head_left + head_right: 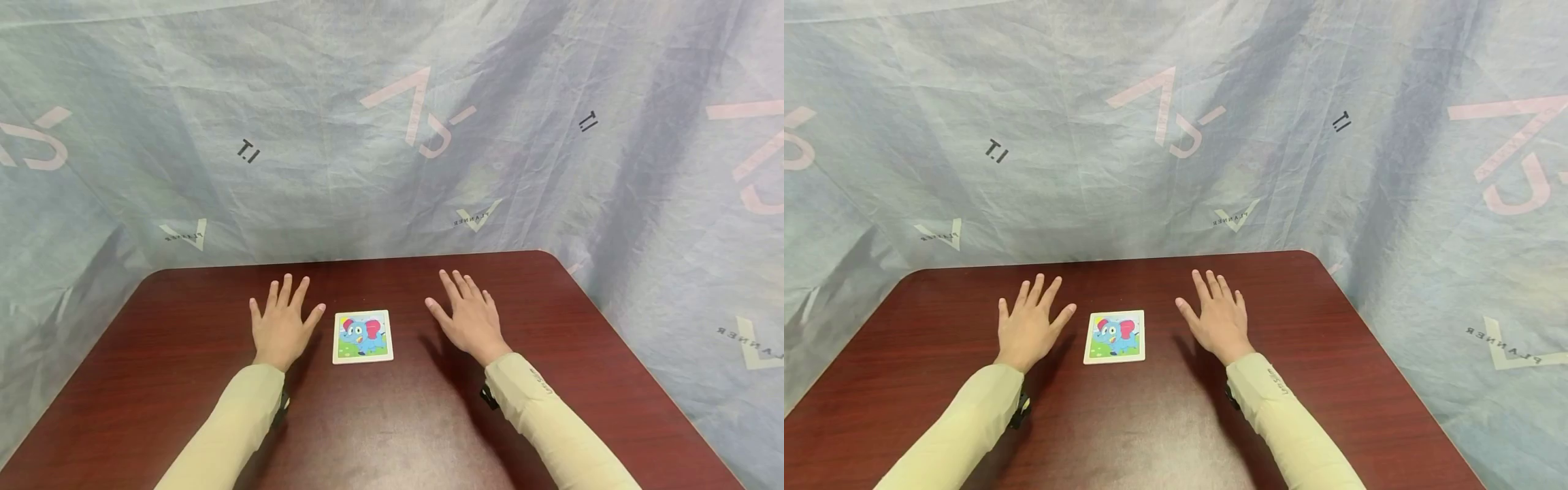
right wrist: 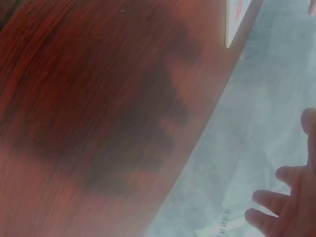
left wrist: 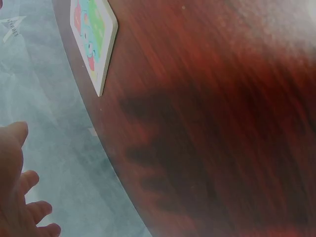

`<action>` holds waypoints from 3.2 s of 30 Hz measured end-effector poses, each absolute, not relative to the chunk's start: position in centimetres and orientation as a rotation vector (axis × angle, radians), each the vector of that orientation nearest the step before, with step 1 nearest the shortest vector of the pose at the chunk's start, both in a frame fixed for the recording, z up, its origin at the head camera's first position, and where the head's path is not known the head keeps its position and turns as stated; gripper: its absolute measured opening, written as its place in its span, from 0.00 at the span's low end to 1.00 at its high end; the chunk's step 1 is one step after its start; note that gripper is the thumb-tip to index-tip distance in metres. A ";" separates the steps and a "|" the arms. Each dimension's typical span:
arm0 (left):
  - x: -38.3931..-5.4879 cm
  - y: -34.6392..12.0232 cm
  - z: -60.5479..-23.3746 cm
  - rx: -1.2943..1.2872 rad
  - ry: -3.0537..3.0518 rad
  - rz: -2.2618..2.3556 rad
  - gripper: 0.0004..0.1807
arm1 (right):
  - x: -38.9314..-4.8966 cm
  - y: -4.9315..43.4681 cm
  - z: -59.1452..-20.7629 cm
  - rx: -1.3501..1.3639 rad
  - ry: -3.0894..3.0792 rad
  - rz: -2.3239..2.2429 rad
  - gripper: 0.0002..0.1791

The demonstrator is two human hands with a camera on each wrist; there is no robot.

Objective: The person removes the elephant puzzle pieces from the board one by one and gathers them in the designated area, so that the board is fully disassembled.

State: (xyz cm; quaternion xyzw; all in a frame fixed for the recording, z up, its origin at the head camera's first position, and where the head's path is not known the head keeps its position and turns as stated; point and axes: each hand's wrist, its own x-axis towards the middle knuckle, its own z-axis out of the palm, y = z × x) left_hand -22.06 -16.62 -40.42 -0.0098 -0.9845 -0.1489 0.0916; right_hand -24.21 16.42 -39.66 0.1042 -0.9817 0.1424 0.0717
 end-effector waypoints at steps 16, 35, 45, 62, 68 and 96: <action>-21.8 -16.4 -39.9 -0.056 -2.873 -0.592 0.39 | -24.5 16.9 -39.7 0.433 -2.717 0.618 0.33; -21.9 -15.2 -39.9 -0.089 -2.891 -0.743 0.41 | -25.4 15.7 -39.3 0.520 -2.774 1.039 0.31; -22.4 -15.0 -40.5 -0.171 -2.989 -0.783 0.43 | -25.8 14.4 -39.5 0.547 -2.820 1.106 0.30; -22.6 -13.8 -40.8 -0.241 -3.110 -0.737 0.39 | -26.1 13.3 -40.4 0.604 -2.864 1.147 0.29; -22.7 -13.2 -41.0 -0.259 -3.126 -0.708 0.39 | -26.2 13.0 -40.5 0.627 -2.864 1.144 0.28; -22.7 -11.5 -41.4 -0.125 -3.260 -0.605 0.44 | -26.9 11.9 -41.1 0.654 -2.910 1.184 0.26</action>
